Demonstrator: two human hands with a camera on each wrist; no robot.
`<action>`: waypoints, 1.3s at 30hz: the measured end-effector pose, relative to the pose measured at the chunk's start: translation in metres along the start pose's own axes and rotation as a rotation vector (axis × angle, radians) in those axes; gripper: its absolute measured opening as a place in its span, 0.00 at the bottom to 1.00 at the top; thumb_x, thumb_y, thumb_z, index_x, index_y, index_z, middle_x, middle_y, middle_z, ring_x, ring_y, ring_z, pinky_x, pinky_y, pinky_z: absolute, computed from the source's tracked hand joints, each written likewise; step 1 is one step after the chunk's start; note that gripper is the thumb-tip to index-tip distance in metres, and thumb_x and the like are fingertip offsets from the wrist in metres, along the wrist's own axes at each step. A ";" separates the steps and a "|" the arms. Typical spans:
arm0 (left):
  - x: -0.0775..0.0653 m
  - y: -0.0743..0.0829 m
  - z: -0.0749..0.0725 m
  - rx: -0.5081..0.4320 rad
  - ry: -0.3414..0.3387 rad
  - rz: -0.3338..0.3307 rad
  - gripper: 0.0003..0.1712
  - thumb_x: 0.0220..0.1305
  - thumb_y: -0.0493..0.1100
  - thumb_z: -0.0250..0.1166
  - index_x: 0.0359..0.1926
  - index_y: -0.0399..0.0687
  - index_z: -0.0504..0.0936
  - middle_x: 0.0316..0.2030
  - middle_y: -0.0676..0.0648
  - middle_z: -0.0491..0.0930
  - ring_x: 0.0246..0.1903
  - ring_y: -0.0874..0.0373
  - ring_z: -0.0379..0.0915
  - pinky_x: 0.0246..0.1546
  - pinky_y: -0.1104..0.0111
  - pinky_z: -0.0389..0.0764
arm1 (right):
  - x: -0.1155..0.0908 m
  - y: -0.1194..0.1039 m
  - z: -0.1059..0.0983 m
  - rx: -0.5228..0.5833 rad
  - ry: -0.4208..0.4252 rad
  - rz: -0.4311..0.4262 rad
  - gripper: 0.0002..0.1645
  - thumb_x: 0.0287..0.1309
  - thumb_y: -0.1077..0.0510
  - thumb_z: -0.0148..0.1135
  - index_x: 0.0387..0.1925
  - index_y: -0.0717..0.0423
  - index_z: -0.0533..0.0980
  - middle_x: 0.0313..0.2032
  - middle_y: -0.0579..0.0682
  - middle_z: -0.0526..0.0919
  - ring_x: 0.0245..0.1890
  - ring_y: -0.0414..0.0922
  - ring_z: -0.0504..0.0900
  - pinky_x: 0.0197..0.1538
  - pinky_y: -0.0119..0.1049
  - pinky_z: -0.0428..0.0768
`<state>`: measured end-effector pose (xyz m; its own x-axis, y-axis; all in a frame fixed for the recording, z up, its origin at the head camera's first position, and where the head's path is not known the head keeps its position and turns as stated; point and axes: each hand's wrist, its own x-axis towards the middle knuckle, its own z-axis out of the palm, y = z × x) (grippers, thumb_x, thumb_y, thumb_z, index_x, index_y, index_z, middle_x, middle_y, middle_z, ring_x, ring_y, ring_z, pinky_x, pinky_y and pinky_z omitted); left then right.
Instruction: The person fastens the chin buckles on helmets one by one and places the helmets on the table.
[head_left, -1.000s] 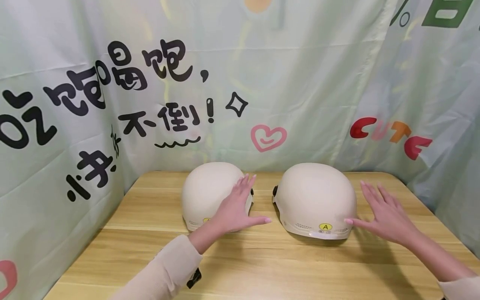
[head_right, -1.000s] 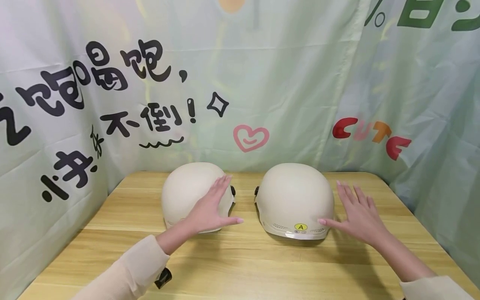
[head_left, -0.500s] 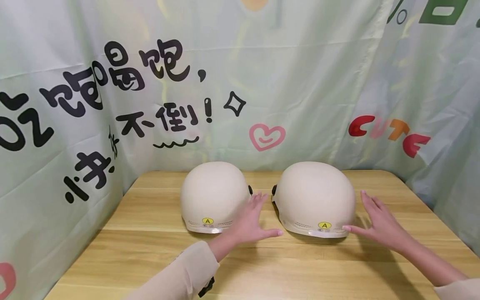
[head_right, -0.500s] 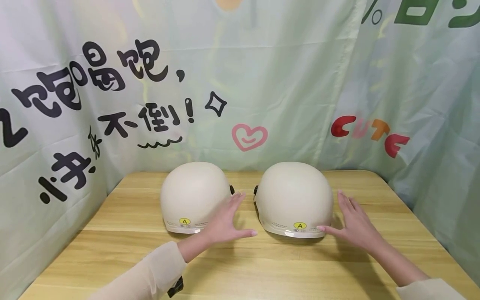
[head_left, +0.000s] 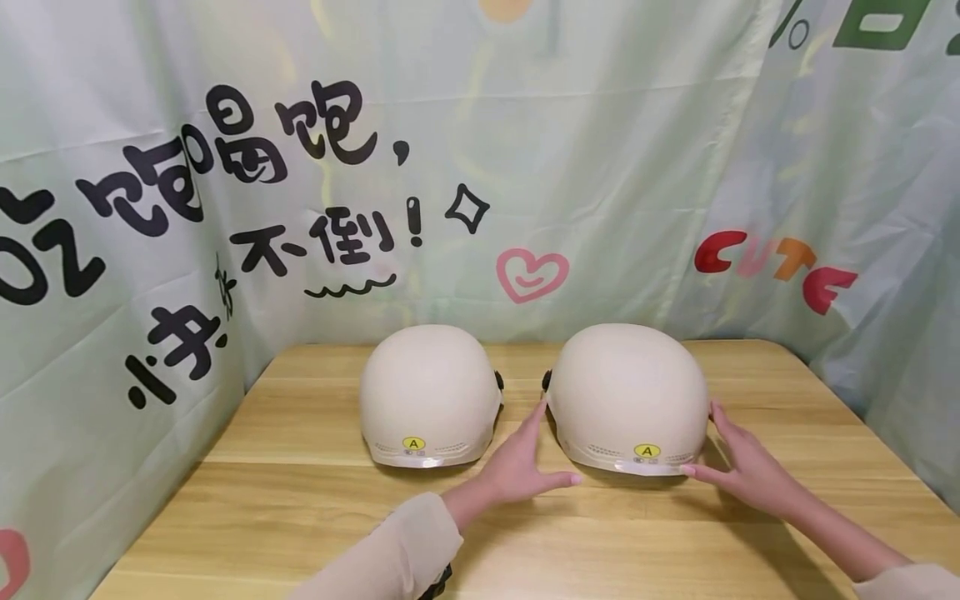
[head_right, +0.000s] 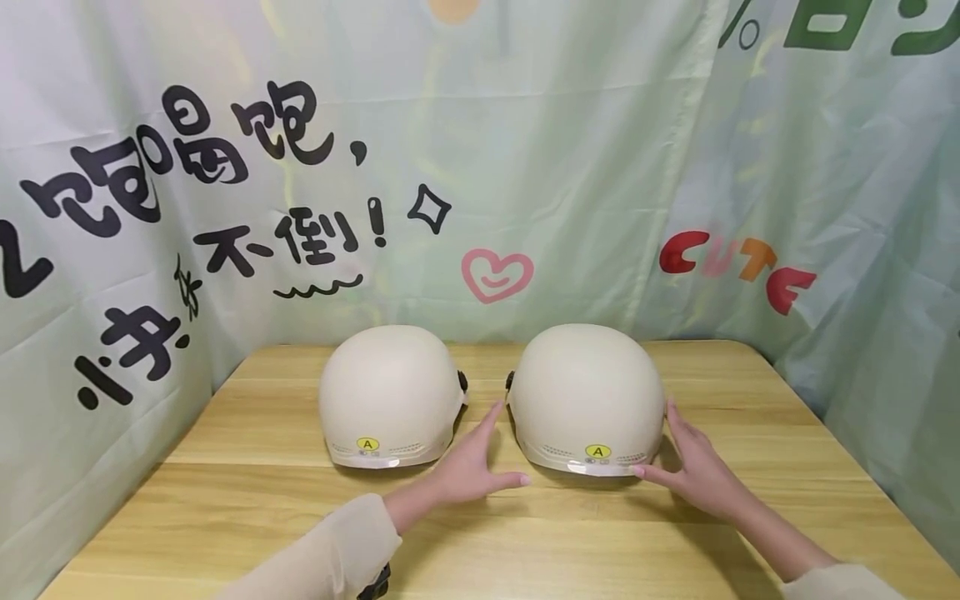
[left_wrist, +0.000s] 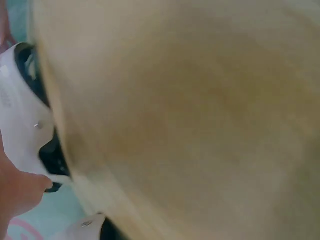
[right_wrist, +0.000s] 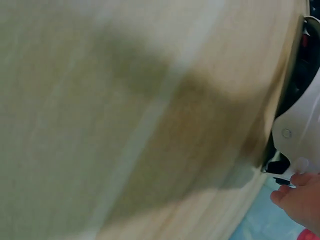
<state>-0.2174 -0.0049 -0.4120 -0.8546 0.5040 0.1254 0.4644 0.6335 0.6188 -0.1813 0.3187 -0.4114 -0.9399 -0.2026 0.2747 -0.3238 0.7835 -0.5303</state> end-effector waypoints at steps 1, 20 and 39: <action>0.001 -0.001 0.003 -0.019 -0.004 -0.005 0.65 0.47 0.67 0.66 0.73 0.48 0.37 0.72 0.43 0.47 0.68 0.48 0.53 0.64 0.55 0.64 | 0.000 0.001 0.001 0.004 0.001 0.001 0.67 0.44 0.52 0.72 0.70 0.68 0.35 0.61 0.80 0.56 0.58 0.76 0.58 0.60 0.68 0.55; 0.023 -0.006 0.023 -0.095 -0.051 -0.019 0.68 0.49 0.62 0.69 0.72 0.44 0.31 0.71 0.41 0.47 0.68 0.50 0.52 0.66 0.60 0.61 | -0.003 0.010 0.013 0.026 -0.011 0.085 0.64 0.48 0.51 0.69 0.69 0.70 0.35 0.62 0.79 0.53 0.59 0.75 0.58 0.63 0.59 0.54; 0.030 0.004 0.033 -0.124 0.096 -0.083 0.65 0.45 0.51 0.74 0.71 0.35 0.40 0.68 0.34 0.54 0.67 0.44 0.55 0.65 0.55 0.63 | 0.002 0.012 0.020 -0.012 0.115 0.039 0.63 0.35 0.52 0.77 0.69 0.62 0.51 0.47 0.70 0.79 0.46 0.54 0.80 0.44 0.07 0.59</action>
<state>-0.2340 0.0320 -0.4316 -0.9100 0.3904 0.1395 0.3637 0.5904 0.7205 -0.1891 0.3159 -0.4330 -0.9332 -0.1034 0.3442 -0.2849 0.7966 -0.5332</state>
